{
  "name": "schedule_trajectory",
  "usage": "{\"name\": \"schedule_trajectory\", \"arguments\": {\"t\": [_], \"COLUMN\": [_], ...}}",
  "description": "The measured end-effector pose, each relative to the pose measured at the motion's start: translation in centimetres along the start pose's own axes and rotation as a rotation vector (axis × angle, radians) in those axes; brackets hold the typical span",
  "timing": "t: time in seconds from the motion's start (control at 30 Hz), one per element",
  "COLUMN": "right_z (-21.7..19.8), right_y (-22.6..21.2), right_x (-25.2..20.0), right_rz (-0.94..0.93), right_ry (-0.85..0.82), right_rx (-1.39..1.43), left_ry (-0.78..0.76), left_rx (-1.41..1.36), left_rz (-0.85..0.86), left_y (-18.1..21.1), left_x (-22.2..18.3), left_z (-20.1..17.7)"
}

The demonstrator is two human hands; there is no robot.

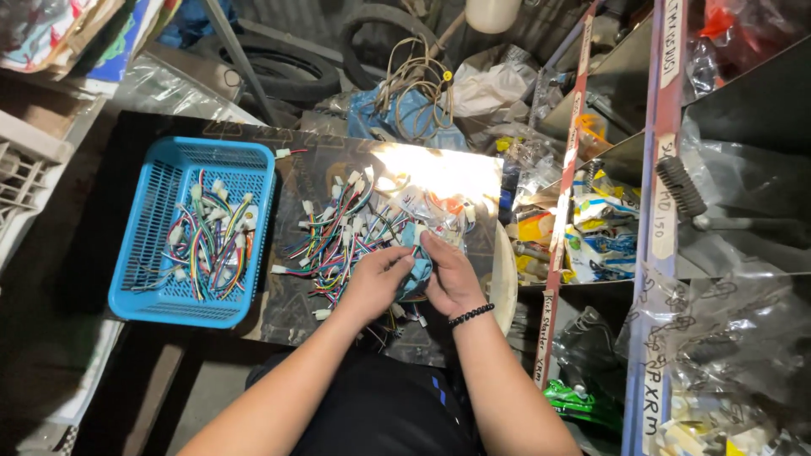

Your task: Cleaning and organizing motorcycle wire harnesses using a cloth at a workbench in a storage room.

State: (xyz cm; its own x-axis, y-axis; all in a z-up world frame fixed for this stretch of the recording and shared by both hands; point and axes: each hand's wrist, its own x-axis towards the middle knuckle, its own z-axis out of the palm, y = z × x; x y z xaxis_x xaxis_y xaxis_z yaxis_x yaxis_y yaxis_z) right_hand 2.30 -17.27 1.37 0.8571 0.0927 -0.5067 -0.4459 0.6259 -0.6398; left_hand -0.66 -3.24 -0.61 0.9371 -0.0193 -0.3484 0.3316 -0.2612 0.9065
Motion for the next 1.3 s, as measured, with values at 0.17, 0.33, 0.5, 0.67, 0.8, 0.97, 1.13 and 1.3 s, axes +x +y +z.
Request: {"name": "schedule_trajectory", "arguments": {"t": [0.17, 0.33, 0.5, 0.67, 0.8, 0.97, 1.13, 1.3], "right_z": [-0.4, -1.2, -0.4, -0.8, -2.7, -3.1, -2.1, -2.4], "right_y": [0.3, 1.4, 1.0, 1.0, 1.9, 1.2, 0.4, 1.0], "right_x": [0.5, 0.8, 0.1, 0.7, 1.8, 2.3, 1.4, 1.2], "right_rz": [-0.011, -0.010, 0.005, 0.075, 0.126, 0.124, 0.136, 0.133], "right_ry": [0.002, 0.021, 0.039, -0.027, -0.044, -0.028, -0.022, -0.036], "right_rx": [0.039, 0.097, 0.185, 0.194, 0.194, 0.157, 0.164, 0.165], "left_ry": [-0.002, 0.017, 0.007, -0.011, -0.003, 0.022, 0.010, 0.006], "left_rx": [-0.034, -0.080, -0.133, -0.164, -0.147, -0.145, -0.201, -0.197], "left_rz": [-0.003, 0.010, 0.004, -0.021, -0.036, -0.022, -0.012, -0.008], "left_y": [-0.3, -0.8, 0.1, -1.7, -1.6, -2.5, -1.2, -1.9], "left_x": [0.1, 0.2, -0.4, 0.1, -0.2, 1.1, 0.3, 0.2], "left_z": [0.4, 0.8, 0.2, 0.3, 0.5, 0.9, 1.1, 1.0]}}
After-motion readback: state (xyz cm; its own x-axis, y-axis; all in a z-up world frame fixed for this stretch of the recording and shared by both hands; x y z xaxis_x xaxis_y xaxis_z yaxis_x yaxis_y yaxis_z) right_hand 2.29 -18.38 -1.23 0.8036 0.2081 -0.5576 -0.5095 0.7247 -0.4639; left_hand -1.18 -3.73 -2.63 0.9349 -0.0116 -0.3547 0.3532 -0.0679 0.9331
